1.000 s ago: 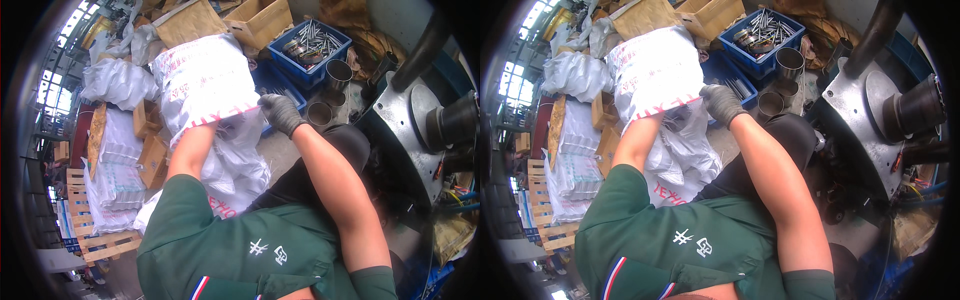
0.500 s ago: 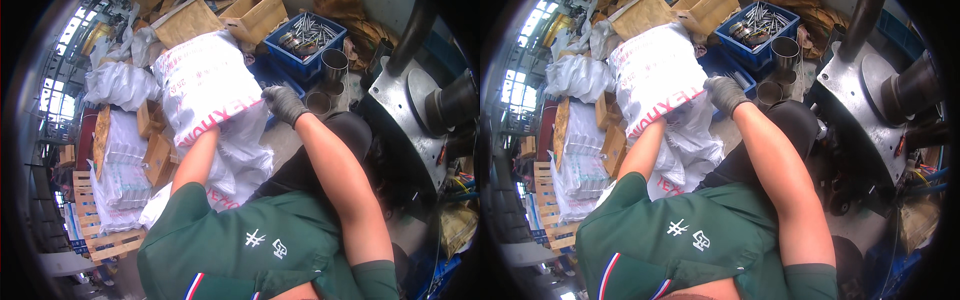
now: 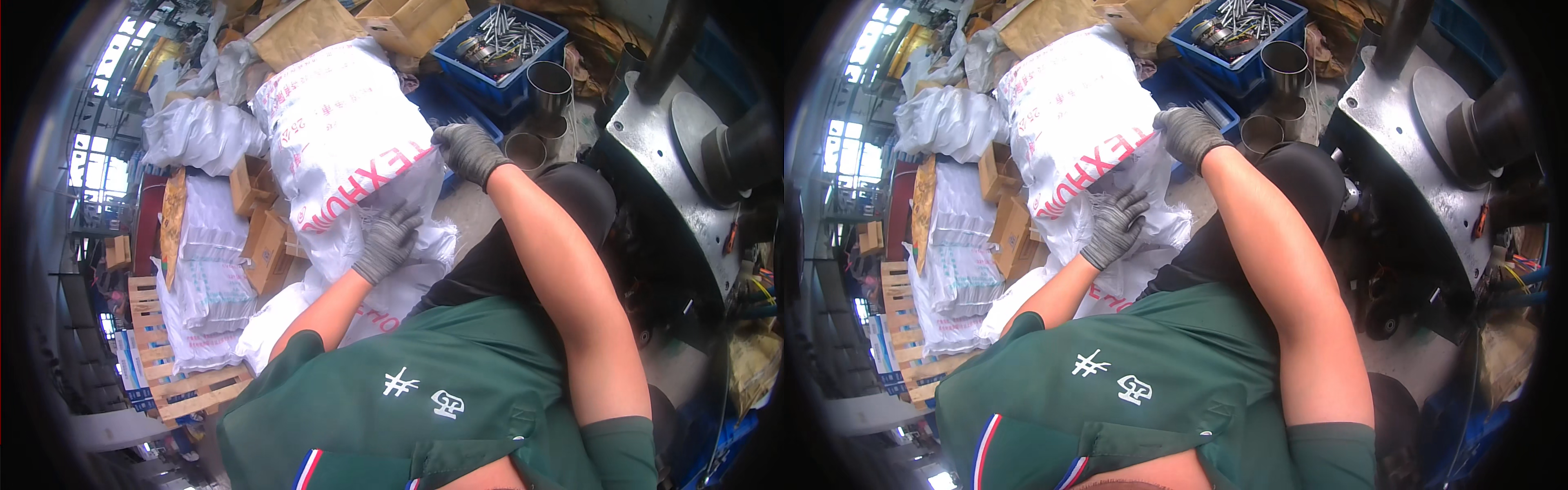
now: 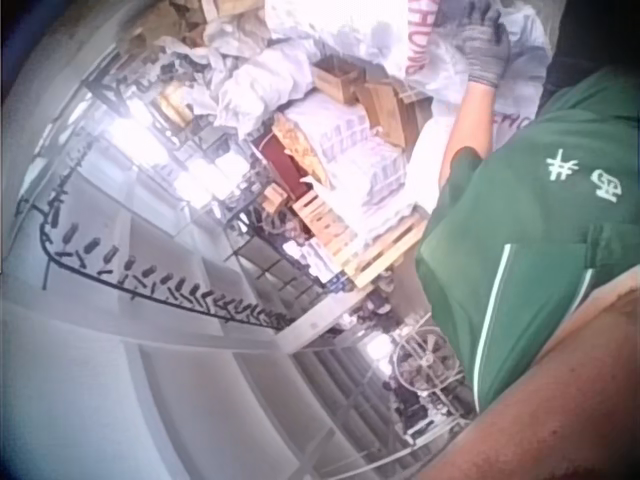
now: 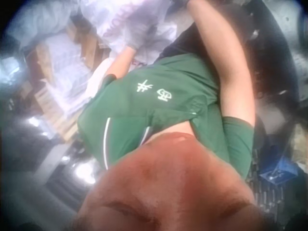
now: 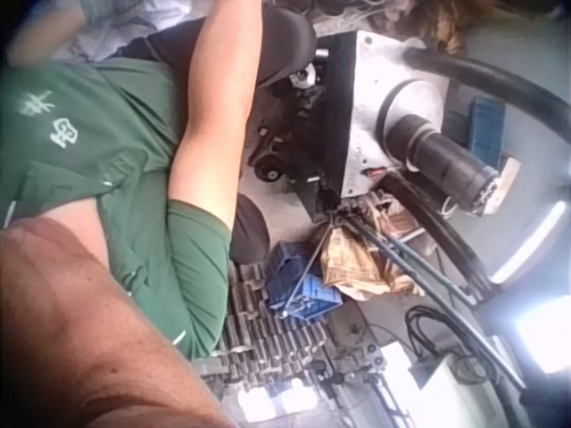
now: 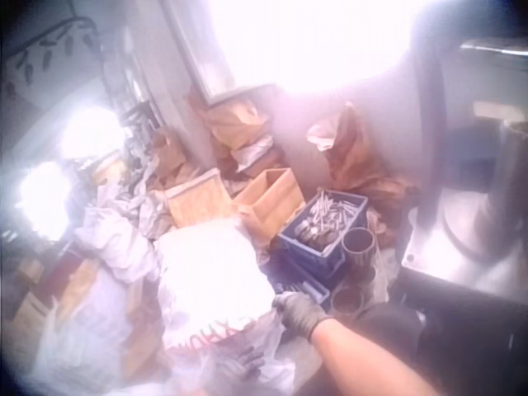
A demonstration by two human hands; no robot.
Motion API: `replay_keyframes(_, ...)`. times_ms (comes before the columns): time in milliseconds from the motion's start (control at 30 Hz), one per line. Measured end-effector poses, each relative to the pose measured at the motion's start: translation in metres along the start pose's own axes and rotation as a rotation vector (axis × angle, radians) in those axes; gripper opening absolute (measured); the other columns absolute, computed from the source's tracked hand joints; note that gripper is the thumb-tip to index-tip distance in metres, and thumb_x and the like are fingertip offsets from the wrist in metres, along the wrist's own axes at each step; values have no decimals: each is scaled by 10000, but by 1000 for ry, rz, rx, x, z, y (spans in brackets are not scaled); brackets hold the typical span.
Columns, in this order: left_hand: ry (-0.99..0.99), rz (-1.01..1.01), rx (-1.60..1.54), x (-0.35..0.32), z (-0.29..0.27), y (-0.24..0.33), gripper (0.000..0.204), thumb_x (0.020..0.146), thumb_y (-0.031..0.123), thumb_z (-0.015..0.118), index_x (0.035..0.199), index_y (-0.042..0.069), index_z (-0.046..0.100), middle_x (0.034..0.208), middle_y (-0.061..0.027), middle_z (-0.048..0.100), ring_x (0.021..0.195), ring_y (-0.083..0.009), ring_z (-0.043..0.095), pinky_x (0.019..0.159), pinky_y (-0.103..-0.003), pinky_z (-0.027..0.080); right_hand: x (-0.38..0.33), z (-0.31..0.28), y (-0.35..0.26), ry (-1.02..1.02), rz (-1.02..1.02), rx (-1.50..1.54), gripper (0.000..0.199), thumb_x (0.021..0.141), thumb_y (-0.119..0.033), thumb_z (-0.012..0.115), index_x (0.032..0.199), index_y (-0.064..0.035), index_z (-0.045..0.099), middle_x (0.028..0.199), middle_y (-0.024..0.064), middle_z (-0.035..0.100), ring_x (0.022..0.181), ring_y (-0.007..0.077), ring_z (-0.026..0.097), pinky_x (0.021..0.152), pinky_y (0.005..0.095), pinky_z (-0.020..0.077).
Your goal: Assemble an electric motor stator and prepare wires for connection using a press and screwdriver.
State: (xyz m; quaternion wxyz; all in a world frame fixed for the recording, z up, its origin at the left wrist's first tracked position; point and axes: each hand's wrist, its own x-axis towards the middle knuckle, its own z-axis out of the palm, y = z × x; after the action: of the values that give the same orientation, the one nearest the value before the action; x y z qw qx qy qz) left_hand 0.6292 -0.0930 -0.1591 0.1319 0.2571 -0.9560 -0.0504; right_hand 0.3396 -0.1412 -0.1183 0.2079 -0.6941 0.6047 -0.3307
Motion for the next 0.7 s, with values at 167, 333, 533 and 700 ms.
replay_keyframes(167,57,-295,-920,50,8,44,450,977,303,664,1346,51,611,1322,-143,652,1205,-337,634,1016,-427,509,-10,-24,4,55,92,-19,307,843,-25,638,1123,-85,748,1070,217,720,1007,388,698,917,435,546)
replay_keyframes(333,32,-705,-1797,121,63,45,578,1013,365,642,1468,46,484,1313,-150,642,1101,-239,667,963,-381,518,-71,-107,-8,574,-31,701,326,870,101,637,1166,-25,690,1106,105,729,984,183,721,867,300,576)
replay_keyframes(533,-71,-467,-830,196,187,43,719,865,285,783,1494,116,478,1417,-202,534,1299,-328,542,1096,-405,455,-256,-276,-73,731,-73,16,513,768,231,461,1207,25,628,1263,195,668,1253,272,620,1115,397,446)
replay_keyframes(700,-237,-486,-419,260,256,61,909,724,510,818,1500,178,482,1546,-267,381,1375,-422,473,1135,-461,428,-451,-315,-139,874,133,-336,358,903,60,555,1240,-27,637,1275,213,661,1287,367,586,1193,541,327)
